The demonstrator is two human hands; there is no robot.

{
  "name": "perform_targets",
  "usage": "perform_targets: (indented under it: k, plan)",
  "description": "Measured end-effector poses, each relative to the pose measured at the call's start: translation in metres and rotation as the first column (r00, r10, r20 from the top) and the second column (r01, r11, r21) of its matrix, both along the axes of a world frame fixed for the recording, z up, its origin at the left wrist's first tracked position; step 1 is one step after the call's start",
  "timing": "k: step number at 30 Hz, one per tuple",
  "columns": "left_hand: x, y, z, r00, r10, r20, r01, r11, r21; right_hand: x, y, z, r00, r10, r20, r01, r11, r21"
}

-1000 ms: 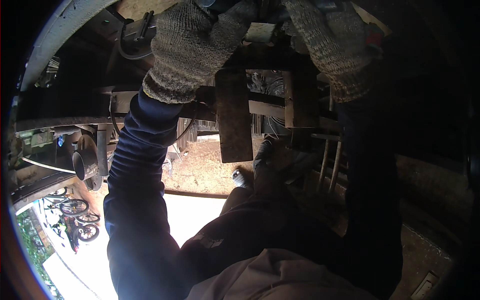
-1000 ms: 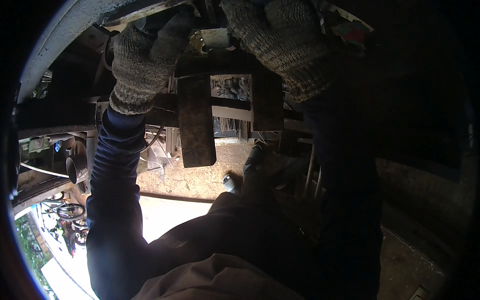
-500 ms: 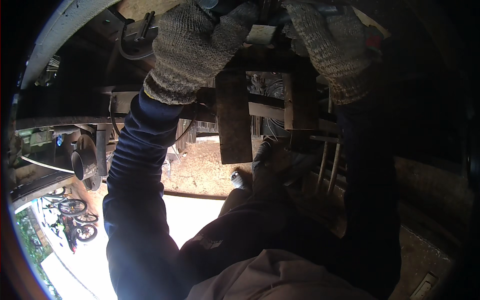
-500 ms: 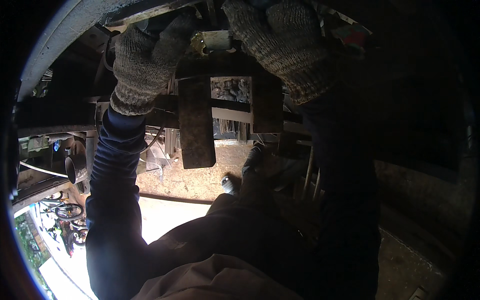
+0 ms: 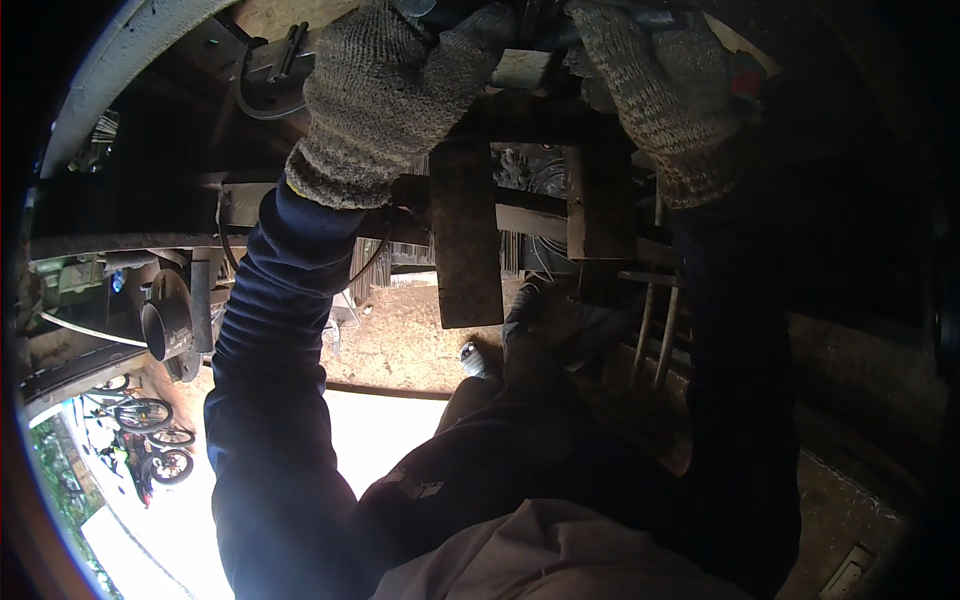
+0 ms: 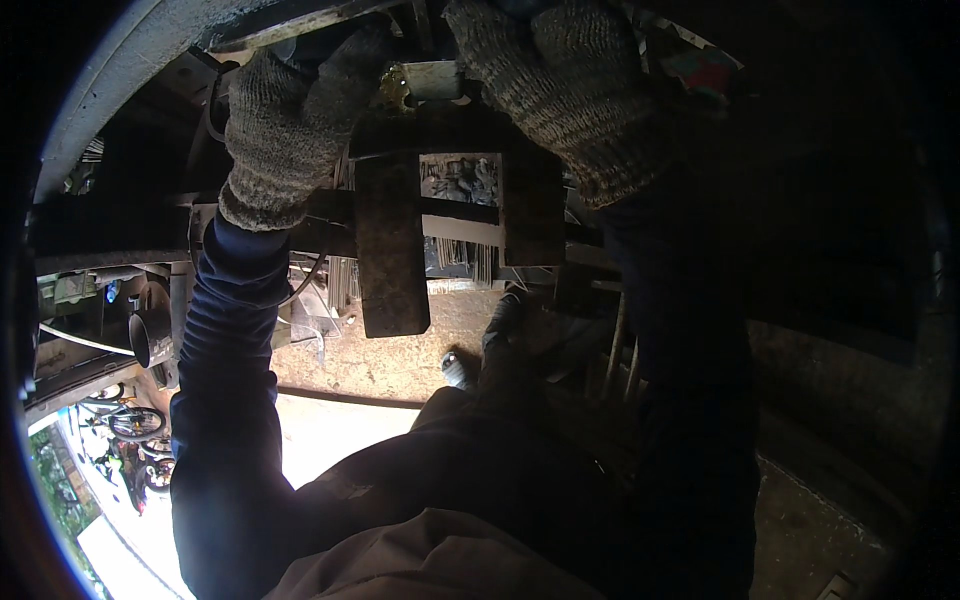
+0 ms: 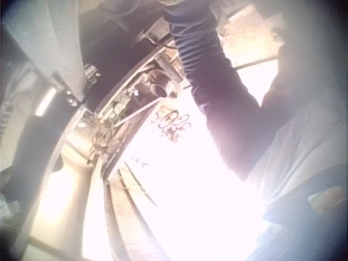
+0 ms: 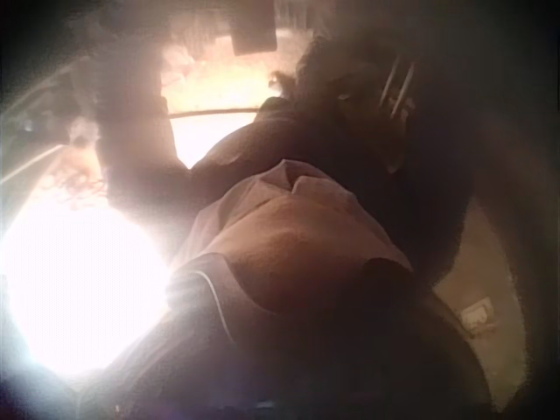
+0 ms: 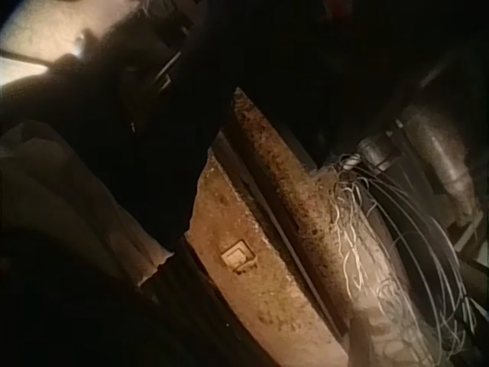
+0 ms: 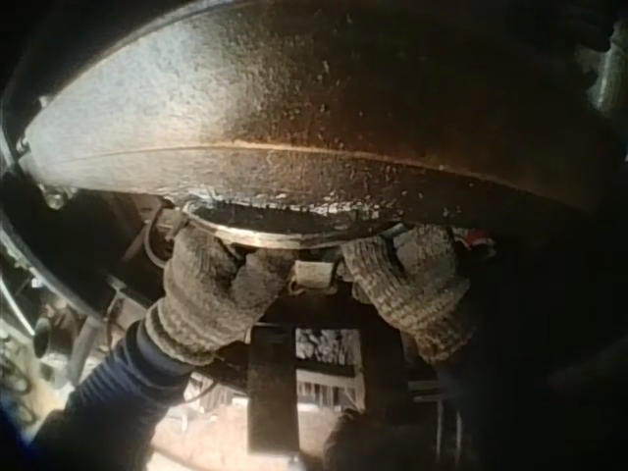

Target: The person assembles metal components on a work table, fitting a spring over a vertical metal rod and positioning a flat metal plate.

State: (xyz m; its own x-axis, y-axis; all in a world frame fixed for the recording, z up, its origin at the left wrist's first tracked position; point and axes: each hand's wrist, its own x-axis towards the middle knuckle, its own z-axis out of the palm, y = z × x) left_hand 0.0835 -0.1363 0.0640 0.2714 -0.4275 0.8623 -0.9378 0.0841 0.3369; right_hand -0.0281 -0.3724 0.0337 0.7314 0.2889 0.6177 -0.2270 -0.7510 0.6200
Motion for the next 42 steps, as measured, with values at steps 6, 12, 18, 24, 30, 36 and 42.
perform_targets:
  k: [6, 12, 18, 24, 30, 36, 42]
  plan:
    - [0.021, -0.014, -0.004, 0.864, 0.211, -0.457, -0.157, 0.976, 0.153, 0.003, 0.003, 0.0, 0.989, -0.142, 0.032, 0.145, 0.957, -0.25]
    - [0.0, 0.0, 0.006, 0.997, 0.017, 0.069, -0.018, 1.0, 0.014, -0.005, -0.002, 0.001, 0.957, -0.272, 0.101, 0.286, 0.831, -0.477]
    - [0.008, 0.006, 0.003, 0.922, 0.16, 0.353, -0.187, 0.981, 0.045, -0.008, 0.003, 0.007, 0.907, -0.364, 0.213, 0.41, 0.638, -0.652]
    - [-0.008, 0.003, 0.015, 0.992, 0.088, 0.085, -0.097, 0.99, 0.099, 0.003, -0.001, 0.001, 0.696, -0.35, 0.627, 0.577, -0.246, -0.779]
    - [-0.002, 0.0, 0.011, 0.998, -0.02, 0.058, 0.019, 1.0, 0.013, 0.007, 0.005, 0.003, 0.612, -0.287, 0.737, 0.61, -0.422, -0.671]
    - [-0.01, -0.001, 0.019, 0.998, -0.063, 0.003, 0.063, 0.998, 0.008, 0.01, -0.002, -0.004, 0.524, -0.252, 0.813, 0.612, -0.553, -0.566]
    - [-0.01, 0.0, 0.02, 0.997, -0.071, -0.006, 0.071, 0.997, 0.026, 0.008, 0.002, 0.0, 0.536, -0.233, 0.811, 0.578, -0.599, -0.554]
